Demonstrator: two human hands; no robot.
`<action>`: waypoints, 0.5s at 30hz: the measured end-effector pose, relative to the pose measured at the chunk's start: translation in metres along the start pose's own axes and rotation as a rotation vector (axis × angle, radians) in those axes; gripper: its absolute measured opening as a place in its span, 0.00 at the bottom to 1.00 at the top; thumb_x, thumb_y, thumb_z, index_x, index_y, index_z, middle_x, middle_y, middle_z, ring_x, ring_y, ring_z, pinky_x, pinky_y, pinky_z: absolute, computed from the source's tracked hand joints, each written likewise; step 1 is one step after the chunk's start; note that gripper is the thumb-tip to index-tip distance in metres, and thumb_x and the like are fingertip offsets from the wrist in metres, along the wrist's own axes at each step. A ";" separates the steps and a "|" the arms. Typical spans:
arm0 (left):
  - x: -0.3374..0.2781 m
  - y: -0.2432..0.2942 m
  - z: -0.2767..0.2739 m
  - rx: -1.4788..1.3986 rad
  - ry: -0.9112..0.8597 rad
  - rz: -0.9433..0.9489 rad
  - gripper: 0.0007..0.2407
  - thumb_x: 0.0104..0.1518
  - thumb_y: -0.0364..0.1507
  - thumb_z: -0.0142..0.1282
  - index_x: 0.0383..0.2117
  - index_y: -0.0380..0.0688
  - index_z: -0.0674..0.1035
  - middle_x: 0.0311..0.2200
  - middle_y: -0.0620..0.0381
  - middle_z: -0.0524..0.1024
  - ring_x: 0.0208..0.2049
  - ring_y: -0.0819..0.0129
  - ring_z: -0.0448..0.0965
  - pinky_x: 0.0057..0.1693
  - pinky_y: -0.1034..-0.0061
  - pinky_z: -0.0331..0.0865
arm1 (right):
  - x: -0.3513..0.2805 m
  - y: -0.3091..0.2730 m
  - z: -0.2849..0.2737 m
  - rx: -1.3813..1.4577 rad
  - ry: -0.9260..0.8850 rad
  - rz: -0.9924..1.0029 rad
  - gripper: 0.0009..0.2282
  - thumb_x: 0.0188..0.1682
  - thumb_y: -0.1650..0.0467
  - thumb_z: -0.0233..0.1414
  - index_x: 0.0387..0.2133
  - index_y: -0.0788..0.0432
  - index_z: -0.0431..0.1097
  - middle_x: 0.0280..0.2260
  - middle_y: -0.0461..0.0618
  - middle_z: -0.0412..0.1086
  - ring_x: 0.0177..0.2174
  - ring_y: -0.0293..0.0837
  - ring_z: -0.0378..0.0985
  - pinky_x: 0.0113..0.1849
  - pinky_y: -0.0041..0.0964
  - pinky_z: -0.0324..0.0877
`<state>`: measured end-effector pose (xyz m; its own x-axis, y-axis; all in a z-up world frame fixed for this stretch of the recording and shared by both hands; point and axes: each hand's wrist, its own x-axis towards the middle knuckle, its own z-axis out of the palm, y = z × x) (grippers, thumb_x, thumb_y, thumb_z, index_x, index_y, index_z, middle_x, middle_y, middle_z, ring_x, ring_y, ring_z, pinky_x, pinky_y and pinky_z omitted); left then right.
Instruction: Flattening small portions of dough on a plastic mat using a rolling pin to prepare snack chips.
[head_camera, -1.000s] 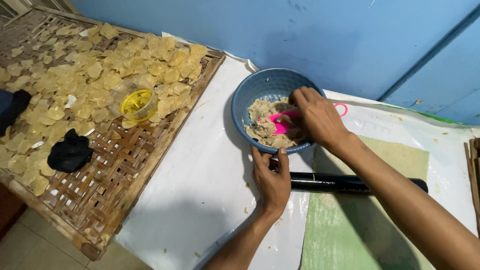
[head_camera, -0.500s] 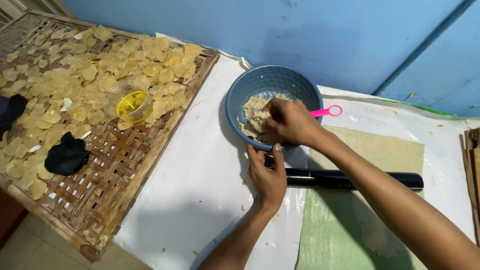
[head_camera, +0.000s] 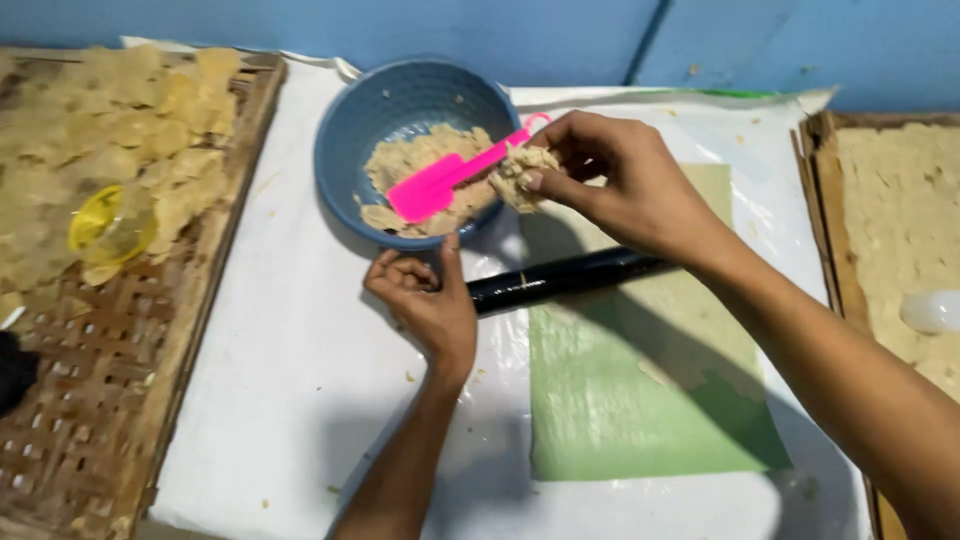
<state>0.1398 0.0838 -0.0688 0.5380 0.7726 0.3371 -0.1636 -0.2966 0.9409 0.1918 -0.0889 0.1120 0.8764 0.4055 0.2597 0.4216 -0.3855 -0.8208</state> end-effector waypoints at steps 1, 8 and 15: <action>-0.002 -0.002 -0.002 -0.001 -0.030 -0.011 0.29 0.50 0.32 0.74 0.50 0.38 0.64 0.24 0.60 0.67 0.22 0.70 0.73 0.33 0.80 0.67 | -0.020 0.002 -0.013 -0.006 0.016 0.027 0.10 0.48 0.73 0.64 0.40 0.64 0.75 0.26 0.53 0.72 0.30 0.42 0.76 0.37 0.38 0.76; -0.015 0.027 -0.012 0.188 -0.140 0.624 0.07 0.59 0.30 0.67 0.30 0.45 0.78 0.20 0.64 0.70 0.25 0.63 0.73 0.41 0.70 0.68 | -0.145 0.045 -0.058 -0.229 0.032 0.439 0.14 0.43 0.72 0.64 0.43 0.63 0.75 0.29 0.57 0.79 0.32 0.51 0.84 0.33 0.44 0.74; -0.028 0.063 -0.016 0.308 -0.746 0.911 0.19 0.52 0.40 0.70 0.43 0.39 0.83 0.37 0.49 0.78 0.41 0.52 0.80 0.51 0.59 0.71 | -0.193 0.067 -0.076 -0.275 0.048 0.581 0.08 0.47 0.70 0.60 0.38 0.59 0.76 0.30 0.55 0.80 0.35 0.51 0.85 0.31 0.42 0.73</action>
<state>0.1012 0.0522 -0.0188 0.6887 -0.2706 0.6727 -0.5806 -0.7615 0.2880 0.0688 -0.2562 0.0455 0.9866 0.0319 -0.1598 -0.0858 -0.7322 -0.6757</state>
